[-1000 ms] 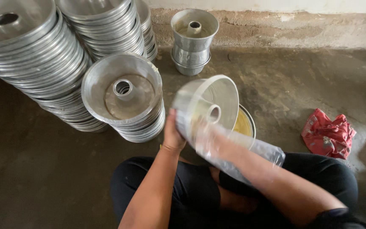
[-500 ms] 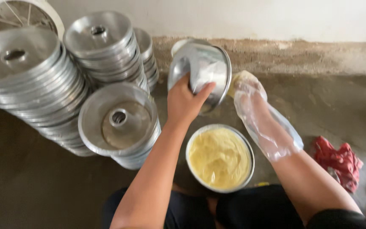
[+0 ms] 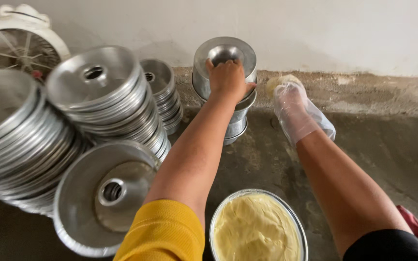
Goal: The person sits on the floor and uses a plastic-gloved hand to scoop a yellow substance from a container and spread it inside metal molds. They handle the molds one at a time, coating the interior surfaces, and stack the finished molds to the side.
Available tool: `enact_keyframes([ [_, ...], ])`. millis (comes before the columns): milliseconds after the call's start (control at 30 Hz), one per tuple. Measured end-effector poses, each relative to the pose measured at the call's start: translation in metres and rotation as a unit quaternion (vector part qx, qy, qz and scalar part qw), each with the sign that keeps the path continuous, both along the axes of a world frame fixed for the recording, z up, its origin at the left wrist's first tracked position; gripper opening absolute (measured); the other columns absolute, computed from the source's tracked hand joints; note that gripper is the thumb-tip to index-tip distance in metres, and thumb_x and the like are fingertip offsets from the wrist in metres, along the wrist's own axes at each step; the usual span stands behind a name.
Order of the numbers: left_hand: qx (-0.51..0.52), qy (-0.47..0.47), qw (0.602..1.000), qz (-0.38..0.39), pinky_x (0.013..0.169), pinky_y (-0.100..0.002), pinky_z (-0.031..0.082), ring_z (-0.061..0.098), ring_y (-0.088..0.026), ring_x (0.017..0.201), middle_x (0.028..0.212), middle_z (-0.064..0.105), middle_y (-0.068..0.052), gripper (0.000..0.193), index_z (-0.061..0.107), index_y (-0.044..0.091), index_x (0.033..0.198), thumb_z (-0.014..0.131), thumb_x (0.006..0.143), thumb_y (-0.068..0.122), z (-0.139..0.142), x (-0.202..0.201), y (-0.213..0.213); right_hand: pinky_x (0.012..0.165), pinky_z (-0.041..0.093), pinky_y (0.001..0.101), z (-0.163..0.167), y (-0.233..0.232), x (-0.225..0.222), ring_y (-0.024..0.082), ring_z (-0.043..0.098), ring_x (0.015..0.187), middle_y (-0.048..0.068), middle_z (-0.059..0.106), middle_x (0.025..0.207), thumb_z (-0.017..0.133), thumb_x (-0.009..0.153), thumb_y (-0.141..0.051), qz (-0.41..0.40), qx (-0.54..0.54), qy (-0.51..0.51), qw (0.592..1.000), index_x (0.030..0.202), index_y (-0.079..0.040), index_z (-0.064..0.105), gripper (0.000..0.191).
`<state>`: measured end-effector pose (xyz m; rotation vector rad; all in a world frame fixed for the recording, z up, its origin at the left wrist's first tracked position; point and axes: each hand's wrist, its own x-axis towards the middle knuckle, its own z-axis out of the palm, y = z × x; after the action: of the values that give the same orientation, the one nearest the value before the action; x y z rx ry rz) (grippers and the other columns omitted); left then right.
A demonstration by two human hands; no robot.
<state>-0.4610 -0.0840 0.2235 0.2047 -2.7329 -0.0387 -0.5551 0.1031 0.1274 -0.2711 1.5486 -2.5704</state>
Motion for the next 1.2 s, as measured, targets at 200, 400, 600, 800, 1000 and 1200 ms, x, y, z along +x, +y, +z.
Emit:
enact_keyframes([
  [200, 0.012, -0.034, 0.999, -0.011, 0.116, -0.061, 0.028, 0.072, -0.024, 0.079, 0.085, 0.074, -0.004, 0.090, 0.050, 0.015, 0.145, 0.070, 0.079, 0.073, -0.014, -0.016, 0.002, 0.058, 0.051, 0.0261, -0.025, 0.007, -0.025, 0.015, 0.063, 0.069, 0.006, 0.068, 0.085, 0.055, 0.099, -0.008, -0.069, 0.078, -0.015, 0.994, 0.109, -0.007, 0.070, 0.018],
  [400, 0.016, -0.070, 0.997, -0.004, 0.115, -0.061, 0.028, 0.072, -0.023, 0.075, 0.085, 0.073, -0.004, 0.095, 0.047, 0.015, 0.147, 0.069, 0.078, 0.076, -0.025, -0.024, 0.001, 0.061, 0.053, 0.0250, -0.051, 0.013, -0.025, 0.014, 0.064, 0.072, 0.007, 0.068, 0.088, 0.056, 0.100, -0.007, -0.092, 0.109, -0.026, 0.989, 0.107, -0.005, 0.070, 0.016],
  [600, 0.026, -0.089, 0.996, -0.005, 0.120, -0.061, 0.026, 0.073, -0.024, 0.086, 0.098, 0.074, -0.005, 0.095, 0.048, 0.013, 0.149, 0.067, 0.081, 0.076, -0.038, -0.030, -0.002, 0.063, 0.054, 0.0242, -0.064, 0.012, -0.019, 0.014, 0.064, 0.074, 0.008, 0.067, 0.089, 0.055, 0.101, -0.006, -0.052, 0.067, 0.039, 0.996, 0.105, -0.004, 0.068, 0.014],
  [800, -0.016, 0.048, 0.998, -0.022, 0.114, -0.071, 0.015, 0.056, -0.035, 0.124, 0.136, 0.060, -0.014, 0.089, 0.041, 0.015, 0.147, 0.059, 0.084, 0.075, -0.016, -0.010, 0.007, 0.067, 0.054, 0.0248, -0.039, 0.009, 0.017, 0.014, 0.064, 0.076, 0.008, 0.068, 0.093, 0.057, 0.100, -0.006, -0.070, -0.010, -0.006, 0.997, 0.106, -0.004, 0.070, 0.014],
  [1000, -0.026, 0.196, 0.973, -0.118, 0.109, -0.065, 0.032, 0.062, -0.032, 0.119, 0.132, 0.065, -0.011, 0.060, 0.063, 0.014, 0.133, 0.075, 0.084, 0.046, 0.019, 0.131, -0.017, 0.068, 0.054, 0.0256, 0.007, -0.011, 0.122, 0.014, 0.064, 0.078, 0.008, 0.069, 0.096, 0.057, 0.099, -0.007, 0.062, 0.001, 0.034, 0.997, 0.109, -0.004, 0.069, 0.016],
  [1200, 0.005, 0.293, 0.954, 0.056, 0.099, -0.048, 0.050, 0.063, -0.036, 0.112, 0.113, 0.070, -0.013, 0.029, 0.076, 0.008, 0.113, 0.081, 0.090, 0.026, -0.002, 0.361, -0.125, 0.069, 0.053, 0.0264, 0.038, -0.056, 0.238, 0.014, 0.065, 0.081, 0.007, 0.069, 0.100, 0.056, 0.098, -0.008, 0.187, 0.082, 0.101, 0.974, 0.112, -0.005, 0.068, 0.019],
])
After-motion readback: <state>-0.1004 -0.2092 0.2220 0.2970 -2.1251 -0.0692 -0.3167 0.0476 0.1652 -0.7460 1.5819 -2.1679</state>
